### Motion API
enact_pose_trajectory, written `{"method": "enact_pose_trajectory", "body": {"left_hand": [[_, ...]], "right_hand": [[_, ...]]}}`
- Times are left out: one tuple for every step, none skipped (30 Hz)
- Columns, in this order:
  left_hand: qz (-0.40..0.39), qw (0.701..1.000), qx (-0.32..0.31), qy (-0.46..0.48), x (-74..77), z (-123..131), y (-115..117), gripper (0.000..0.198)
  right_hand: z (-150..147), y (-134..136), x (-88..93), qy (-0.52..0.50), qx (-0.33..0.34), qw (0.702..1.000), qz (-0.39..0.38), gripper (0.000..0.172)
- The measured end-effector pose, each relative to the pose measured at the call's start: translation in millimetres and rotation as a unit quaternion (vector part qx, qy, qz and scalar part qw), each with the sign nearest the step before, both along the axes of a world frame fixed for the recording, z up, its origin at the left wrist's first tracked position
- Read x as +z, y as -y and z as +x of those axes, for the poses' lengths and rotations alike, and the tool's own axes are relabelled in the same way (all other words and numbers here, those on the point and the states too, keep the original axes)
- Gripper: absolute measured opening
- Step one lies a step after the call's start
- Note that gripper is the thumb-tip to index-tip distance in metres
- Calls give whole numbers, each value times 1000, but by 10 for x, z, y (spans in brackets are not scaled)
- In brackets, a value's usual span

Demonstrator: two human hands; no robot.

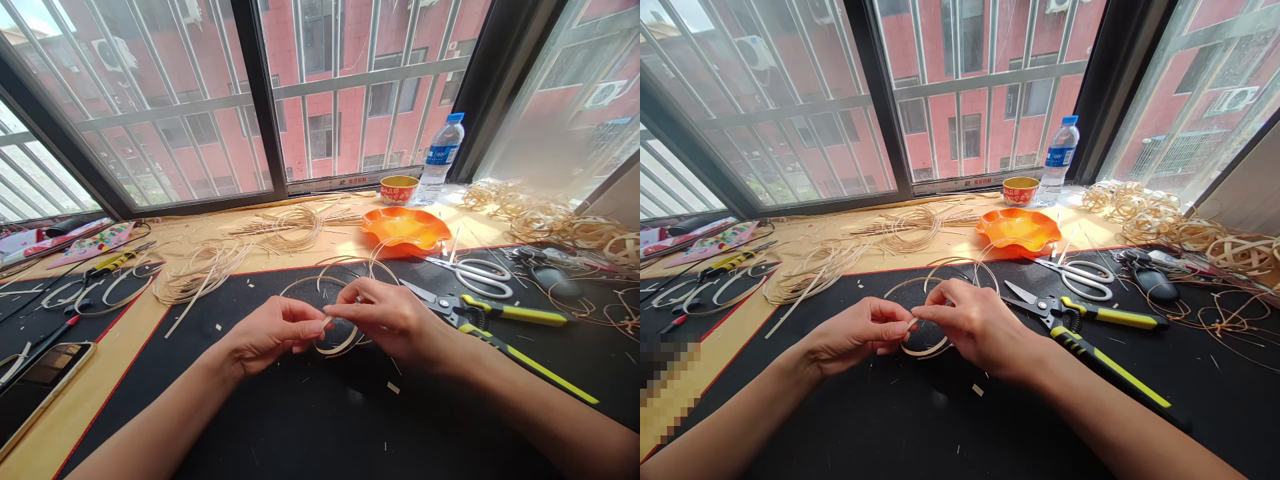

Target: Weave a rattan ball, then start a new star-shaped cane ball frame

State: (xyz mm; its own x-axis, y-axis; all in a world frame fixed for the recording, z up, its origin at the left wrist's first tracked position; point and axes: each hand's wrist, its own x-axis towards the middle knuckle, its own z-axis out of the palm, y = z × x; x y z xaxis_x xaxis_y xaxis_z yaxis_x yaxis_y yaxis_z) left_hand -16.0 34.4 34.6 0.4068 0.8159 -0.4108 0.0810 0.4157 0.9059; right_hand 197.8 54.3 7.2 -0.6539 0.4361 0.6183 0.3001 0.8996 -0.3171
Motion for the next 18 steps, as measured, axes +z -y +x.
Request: {"method": "enact_pose_trajectory", "body": {"left_hand": [[-7, 1000, -1, 15, -3, -1, -1, 24], [-15, 1000, -2, 27, -7, -4, -2, 24], [-22, 999, -1, 36, -12, -8, -4, 25], [-28, 999, 0, 42, -16, -12, -7, 26], [-32, 998, 2, 45, -21, -16, -10, 27], [-34, 998, 6, 49, -24, -20, -13, 28], [-36, 998, 9, 53, -27, -23, -16, 28], [-38, 998, 11, 58, -28, -25, -19, 28], [-39, 997, 12, 63, -27, -24, -21, 28], [-41, 997, 13, 68, -25, -22, -23, 27], [-42, 996, 14, 73, -20, -19, -23, 27], [-43, 996, 16, 76, -14, -14, -22, 27], [-44, 996, 18, 79, -6, -9, -21, 26], [-45, 995, 21, 81, 2, -4, -19, 26], [-47, 995, 23, 83, 10, 1, -17, 25], [-48, 995, 24, 87, 17, 5, -14, 25], [-49, 994, 23, 90, 22, 8, -12, 24], [-47, 994, 22, 93, 26, 9, -10, 24]], "right_hand": [[-7, 0, 10, -22, 9, 1000, -15, 31], [-13, 1, 25, -47, 16, 998, -34, 29], [-19, 1, 44, -72, 17, 995, -60, 27], [-23, 0, 65, -95, 10, 991, -96, 26], [-24, -2, 86, -117, -4, 983, -144, 24], [-22, -7, 106, -138, -22, 970, -198, 23], [-17, -16, 122, -157, -39, 954, -254, 22], [-10, -27, 135, -171, -51, 935, -308, 22], [-1, -42, 144, -182, -57, 916, -352, 23], [9, -58, 150, -186, -59, 901, -387, 24], [20, -74, 153, -185, -60, 890, -413, 26], [29, -89, 155, -180, -59, 880, -436, 28], [37, -101, 156, -176, -56, 871, -456, 29], [44, -109, 157, -172, -53, 862, -474, 31], [49, -114, 159, -170, -48, 854, -490, 32], [53, -115, 160, -168, -41, 846, -505, 33], [56, -114, 163, -166, -34, 839, -518, 33], [59, -112, 166, -162, -28, 833, -528, 34]]}}
